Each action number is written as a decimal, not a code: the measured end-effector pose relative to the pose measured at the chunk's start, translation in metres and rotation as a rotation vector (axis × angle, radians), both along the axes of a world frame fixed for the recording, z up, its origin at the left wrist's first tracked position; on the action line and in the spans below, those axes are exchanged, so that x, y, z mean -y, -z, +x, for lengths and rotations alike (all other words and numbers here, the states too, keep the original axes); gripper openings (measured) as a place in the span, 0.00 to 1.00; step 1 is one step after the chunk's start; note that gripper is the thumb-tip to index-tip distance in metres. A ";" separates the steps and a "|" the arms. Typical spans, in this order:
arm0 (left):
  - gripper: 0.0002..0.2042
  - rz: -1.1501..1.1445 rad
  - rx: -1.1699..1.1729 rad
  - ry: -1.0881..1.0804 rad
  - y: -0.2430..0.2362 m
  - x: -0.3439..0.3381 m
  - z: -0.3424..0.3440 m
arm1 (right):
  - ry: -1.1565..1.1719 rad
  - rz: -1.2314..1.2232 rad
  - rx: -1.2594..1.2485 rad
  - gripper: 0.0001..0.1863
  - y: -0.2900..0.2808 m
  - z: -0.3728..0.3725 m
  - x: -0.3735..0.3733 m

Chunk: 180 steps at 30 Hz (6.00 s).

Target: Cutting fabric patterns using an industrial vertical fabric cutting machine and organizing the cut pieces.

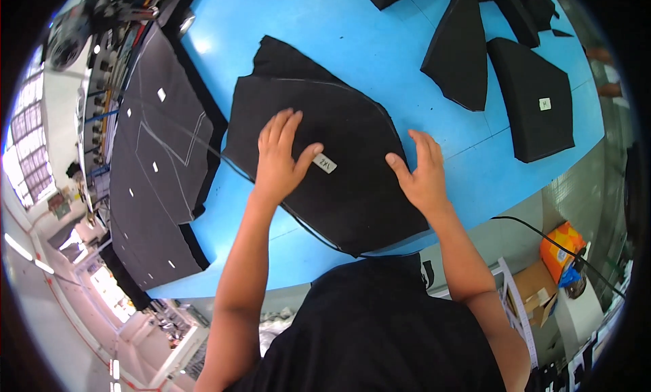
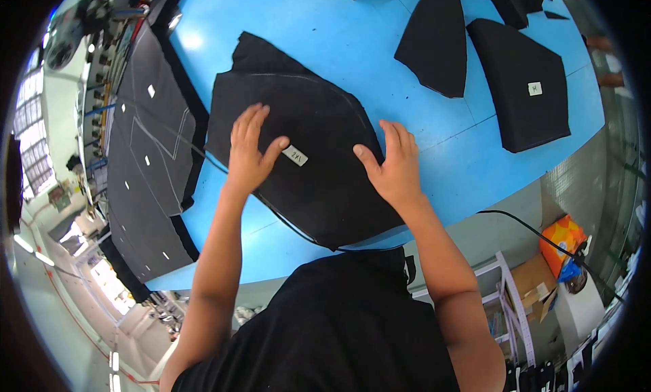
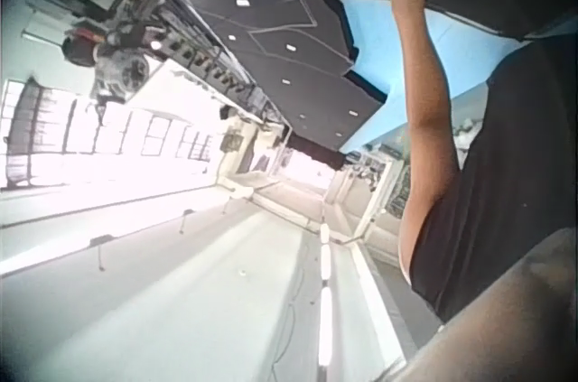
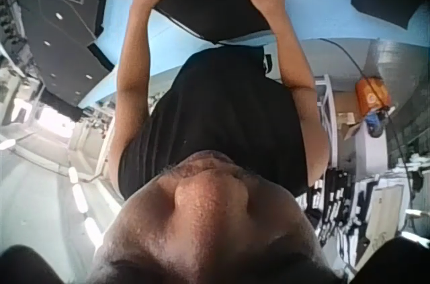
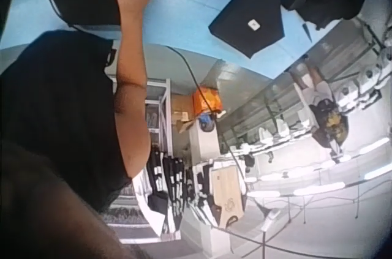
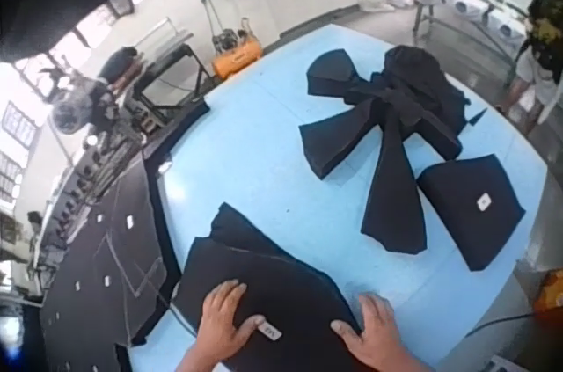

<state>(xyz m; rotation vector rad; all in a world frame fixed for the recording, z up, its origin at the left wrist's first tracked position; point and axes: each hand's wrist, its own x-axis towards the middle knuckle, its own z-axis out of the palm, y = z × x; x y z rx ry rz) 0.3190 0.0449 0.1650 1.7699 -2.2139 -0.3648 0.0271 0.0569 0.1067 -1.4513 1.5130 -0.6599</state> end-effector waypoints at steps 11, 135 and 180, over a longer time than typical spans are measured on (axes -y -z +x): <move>0.33 0.014 0.084 -0.224 0.051 -0.158 0.032 | -0.365 -0.423 -0.707 0.43 0.012 0.022 -0.119; 0.38 0.150 -0.755 -1.519 0.060 -0.176 -0.129 | -0.493 -0.509 0.210 0.21 0.024 0.009 0.091; 0.35 0.122 -0.791 -1.506 0.063 -0.175 -0.127 | -0.517 -0.345 0.102 0.28 0.023 0.009 0.089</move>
